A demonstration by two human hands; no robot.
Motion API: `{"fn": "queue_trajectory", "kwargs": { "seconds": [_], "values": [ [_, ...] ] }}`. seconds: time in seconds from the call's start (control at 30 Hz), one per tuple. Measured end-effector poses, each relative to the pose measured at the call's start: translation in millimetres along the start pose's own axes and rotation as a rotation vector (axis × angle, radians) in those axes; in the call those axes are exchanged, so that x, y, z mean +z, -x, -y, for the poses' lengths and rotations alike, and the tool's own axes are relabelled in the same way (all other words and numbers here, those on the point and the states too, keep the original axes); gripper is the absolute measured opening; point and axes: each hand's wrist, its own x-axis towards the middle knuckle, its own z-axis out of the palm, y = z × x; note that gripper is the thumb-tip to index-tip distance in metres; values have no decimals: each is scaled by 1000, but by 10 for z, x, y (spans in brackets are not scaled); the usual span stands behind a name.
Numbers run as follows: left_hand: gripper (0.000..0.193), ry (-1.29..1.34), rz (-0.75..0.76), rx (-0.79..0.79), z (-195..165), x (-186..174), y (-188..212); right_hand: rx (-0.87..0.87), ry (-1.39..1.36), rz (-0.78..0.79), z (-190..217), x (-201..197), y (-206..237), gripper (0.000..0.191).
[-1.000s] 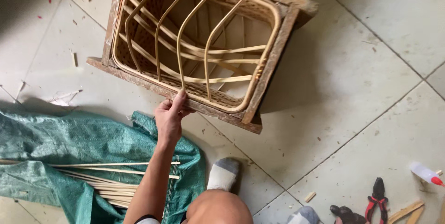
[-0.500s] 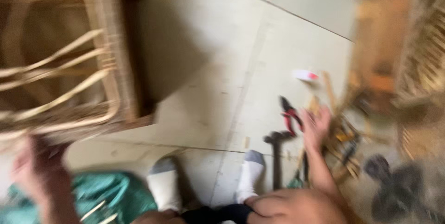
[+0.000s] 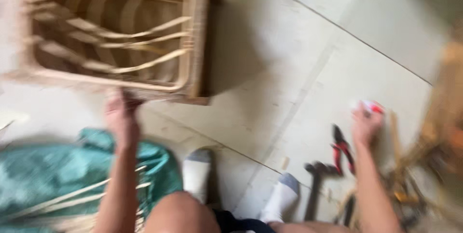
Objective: The person applies glue to the rim of a rectangular basket frame and presses a curved bamboo strip into place. They then use a hammer to tap the strip flush and trim excess material with a knife.
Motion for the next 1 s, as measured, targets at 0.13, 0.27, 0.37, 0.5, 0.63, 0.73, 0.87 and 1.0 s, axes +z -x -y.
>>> {"fn": "queue_trajectory", "kwargs": {
  "seconds": [0.13, 0.27, 0.37, 0.5, 0.63, 0.73, 0.87, 1.0],
  "values": [
    [19, 515, -200, -363, -270, 341, -120, -104, 266, 215, 877, 442, 420, 31],
    [26, 472, -189, -383, -475, 319, -317, -407, 597, 565, 2102, 1104, 918, 38],
    [26, 362, -181, -410, -590, 231, -417, -544, 584, 766, 2935, 1694, 1303, 43],
    [26, 423, -243, -425, -619, 201, -518, -775, 575, 898, 3663, 2516, 1676, 47],
    [25, 500, -260, -438, -568, 175, -558, -945, 618, 927, 3990, 3092, 1883, 45],
    [25, 547, -278, -443, -538, 155, -554, -1048, 602, 912, 4079, 3329, 1978, 44],
    [25, 637, -280, -421, -524, 141, -536, -1091, 615, 895, 4145, 3454, 2068, 42],
    [24, 669, -283, -427, -529, 125, -526, -1149, 633, 887, 4205, 3509, 2143, 39]
  ]
}}
